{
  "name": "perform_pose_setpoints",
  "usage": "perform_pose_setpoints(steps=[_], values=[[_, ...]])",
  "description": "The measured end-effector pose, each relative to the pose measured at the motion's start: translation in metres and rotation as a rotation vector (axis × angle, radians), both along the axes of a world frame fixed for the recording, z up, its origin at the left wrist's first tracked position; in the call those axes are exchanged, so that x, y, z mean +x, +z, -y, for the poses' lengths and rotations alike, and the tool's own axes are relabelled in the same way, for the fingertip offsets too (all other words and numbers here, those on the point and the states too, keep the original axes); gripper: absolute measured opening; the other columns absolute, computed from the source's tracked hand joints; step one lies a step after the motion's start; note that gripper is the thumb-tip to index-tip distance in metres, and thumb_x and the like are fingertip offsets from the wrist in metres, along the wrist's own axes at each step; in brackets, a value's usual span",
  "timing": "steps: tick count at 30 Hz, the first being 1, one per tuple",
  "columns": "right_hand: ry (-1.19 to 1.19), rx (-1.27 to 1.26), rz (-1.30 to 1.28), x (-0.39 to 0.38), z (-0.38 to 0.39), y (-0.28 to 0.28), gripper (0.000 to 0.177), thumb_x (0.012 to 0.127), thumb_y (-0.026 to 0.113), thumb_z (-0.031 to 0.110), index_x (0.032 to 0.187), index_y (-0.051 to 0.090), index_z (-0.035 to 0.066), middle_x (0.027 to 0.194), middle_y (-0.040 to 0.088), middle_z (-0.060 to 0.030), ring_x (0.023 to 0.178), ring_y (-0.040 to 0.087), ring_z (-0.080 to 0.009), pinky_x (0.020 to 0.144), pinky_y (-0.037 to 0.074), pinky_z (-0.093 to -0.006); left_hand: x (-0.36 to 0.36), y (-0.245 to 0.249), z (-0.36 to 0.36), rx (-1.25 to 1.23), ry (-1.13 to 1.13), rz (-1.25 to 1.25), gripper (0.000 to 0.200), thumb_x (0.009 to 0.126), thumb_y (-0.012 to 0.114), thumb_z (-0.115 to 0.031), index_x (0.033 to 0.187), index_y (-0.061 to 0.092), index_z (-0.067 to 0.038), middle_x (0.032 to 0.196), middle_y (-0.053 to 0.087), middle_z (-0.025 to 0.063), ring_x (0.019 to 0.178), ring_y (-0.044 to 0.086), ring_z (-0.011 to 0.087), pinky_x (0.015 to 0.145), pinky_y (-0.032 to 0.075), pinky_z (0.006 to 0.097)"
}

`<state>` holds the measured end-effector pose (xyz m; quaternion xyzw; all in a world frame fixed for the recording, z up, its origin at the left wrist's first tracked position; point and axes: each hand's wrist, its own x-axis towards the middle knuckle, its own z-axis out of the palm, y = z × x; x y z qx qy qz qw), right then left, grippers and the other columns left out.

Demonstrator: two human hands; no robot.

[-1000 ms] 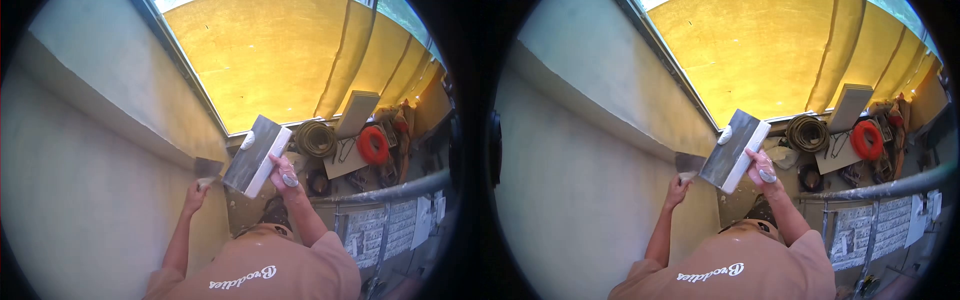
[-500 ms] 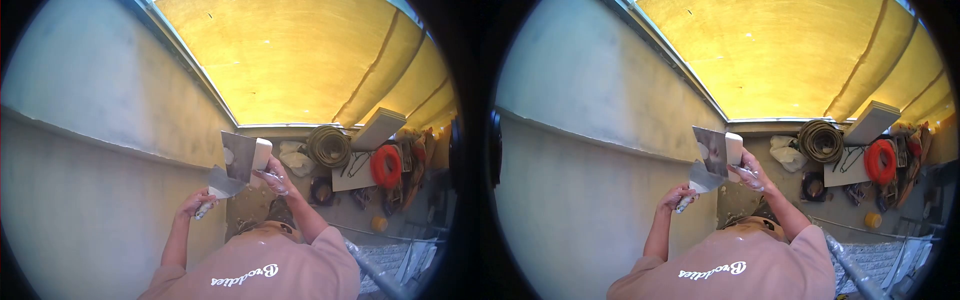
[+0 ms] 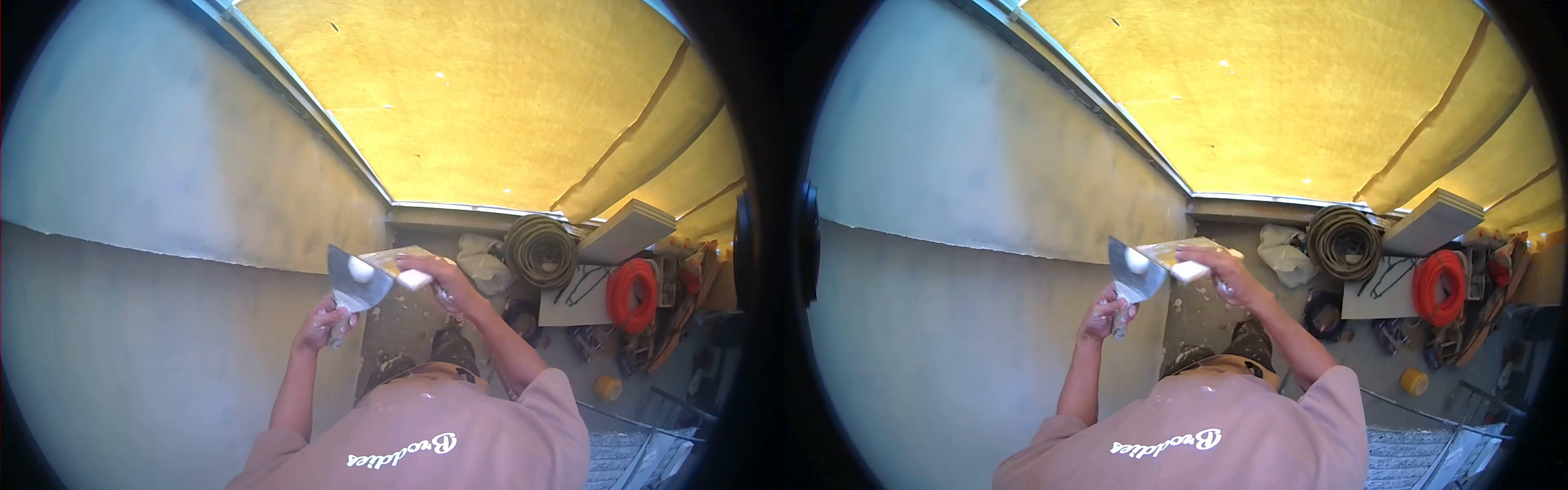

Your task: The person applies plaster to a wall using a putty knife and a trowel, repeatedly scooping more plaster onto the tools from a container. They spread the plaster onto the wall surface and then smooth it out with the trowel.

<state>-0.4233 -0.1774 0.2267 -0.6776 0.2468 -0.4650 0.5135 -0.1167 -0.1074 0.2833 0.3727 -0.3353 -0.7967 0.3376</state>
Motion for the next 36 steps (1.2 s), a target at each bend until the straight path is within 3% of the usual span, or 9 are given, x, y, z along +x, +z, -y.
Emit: perform_pose_setpoints(steps=[3, 5, 9, 11, 16, 19, 23, 28, 36], values=[[-0.128, 0.260, -0.026, -0.014, -0.009, -0.027, 0.046, 0.089, 0.058, -0.002, 0.135, 0.054, 0.004, 0.127, 0.063, -0.0113, 0.114, 0.062, -0.0244, 0.101, 0.046, -0.0382, -0.023, 0.021, 0.018, -0.143, 0.241, 0.057, 0.026, 0.095, 0.063, -0.013, 0.117, 0.056, -0.003, 0.089, 0.065, 0.0071, 0.071, 0.057, 0.0121, 0.062, 0.047, 0.0253], [-0.131, 0.577, 0.193, -0.012, -0.012, -0.022, 0.058, 0.089, 0.065, 0.002, 0.142, 0.041, 0.004, 0.123, 0.059, -0.0106, 0.115, 0.058, -0.0227, 0.102, 0.045, -0.0371, -0.027, 0.018, 0.032, -0.507, 0.420, 0.524, 0.024, 0.097, 0.060, -0.008, 0.121, 0.057, -0.005, 0.092, 0.066, 0.0051, 0.074, 0.059, 0.0107, 0.062, 0.047, 0.0260], [0.038, 1.006, 0.775, 0.023, -0.026, -0.001, 0.062, 0.086, 0.068, -0.001, 0.142, 0.041, 0.009, 0.128, 0.056, -0.0073, 0.119, 0.055, -0.0213, 0.103, 0.046, -0.0402, -0.019, 0.003, 0.056, -0.825, 0.281, 0.965, 0.033, 0.096, 0.061, -0.006, 0.128, 0.056, -0.007, 0.106, 0.068, 0.0079, 0.086, 0.063, 0.0171, 0.074, 0.050, 0.0296], [0.104, 1.086, 0.858, 0.039, -0.027, 0.016, 0.061, 0.086, 0.068, -0.001, 0.140, 0.042, 0.009, 0.127, 0.057, -0.0075, 0.117, 0.056, -0.0217, 0.103, 0.046, -0.0414, -0.028, 0.006, 0.070, -1.188, 0.206, 1.111, 0.052, 0.089, 0.067, -0.004, 0.138, 0.051, -0.007, 0.126, 0.062, 0.0136, 0.105, 0.060, 0.0259, 0.086, 0.050, 0.0341], [0.142, 1.171, 0.912, 0.062, -0.028, 0.026, 0.061, 0.084, 0.068, -0.003, 0.138, 0.043, 0.009, 0.122, 0.059, -0.0077, 0.113, 0.059, -0.0229, 0.102, 0.047, -0.0450, -0.014, -0.008, 0.075, -1.411, 0.037, 1.165, 0.069, 0.079, 0.064, 0.002, 0.144, 0.044, -0.004, 0.140, 0.052, 0.0179, 0.115, 0.055, 0.0340, 0.094, 0.047, 0.0413], [0.067, 1.132, 0.918, 0.062, -0.031, 0.021, 0.061, 0.083, 0.069, -0.003, 0.138, 0.043, 0.008, 0.122, 0.059, -0.0075, 0.113, 0.059, -0.0236, 0.101, 0.047, -0.0449, 0.019, -0.060, 0.065, -1.220, 0.034, 1.233, 0.052, 0.084, 0.060, 0.001, 0.135, 0.051, -0.001, 0.123, 0.058, 0.0221, 0.109, 0.056, 0.0366, 0.089, 0.048, 0.0404], [-0.201, 0.982, 0.839, 0.069, -0.011, -0.010, 0.062, 0.084, 0.068, -0.002, 0.139, 0.041, 0.007, 0.123, 0.058, -0.0070, 0.111, 0.058, -0.0224, 0.100, 0.047, -0.0407, 0.066, -0.175, 0.012, -0.149, 0.193, 0.960, 0.018, 0.095, 0.057, -0.003, 0.113, 0.060, 0.000, 0.100, 0.066, 0.0118, 0.080, 0.061, 0.0202, 0.075, 0.047, 0.0314], [-0.424, 0.681, 0.239, 0.079, 0.084, -0.170, 0.049, 0.090, 0.066, 0.006, 0.136, 0.050, 0.001, 0.119, 0.062, -0.0072, 0.113, 0.057, -0.0199, 0.100, 0.043, -0.0341, 0.049, -0.174, -0.003, -0.014, 0.342, 0.577, 0.023, 0.096, 0.060, -0.006, 0.119, 0.055, -0.003, 0.099, 0.068, 0.0095, 0.070, 0.059, 0.0104, 0.062, 0.048, 0.0258], [-0.538, 0.426, -0.008, 0.179, 0.253, -0.377, 0.046, 0.085, 0.054, -0.005, 0.130, 0.058, 0.005, 0.109, 0.068, -0.0178, 0.096, 0.064, -0.0216, 0.089, 0.048, -0.0331, 0.021, -0.209, 0.010, 0.356, 0.348, 0.391, 0.034, 0.095, 0.060, -0.005, 0.127, 0.047, -0.002, 0.103, 0.068, 0.0161, 0.073, 0.060, 0.0180, 0.065, 0.050, 0.0302]])
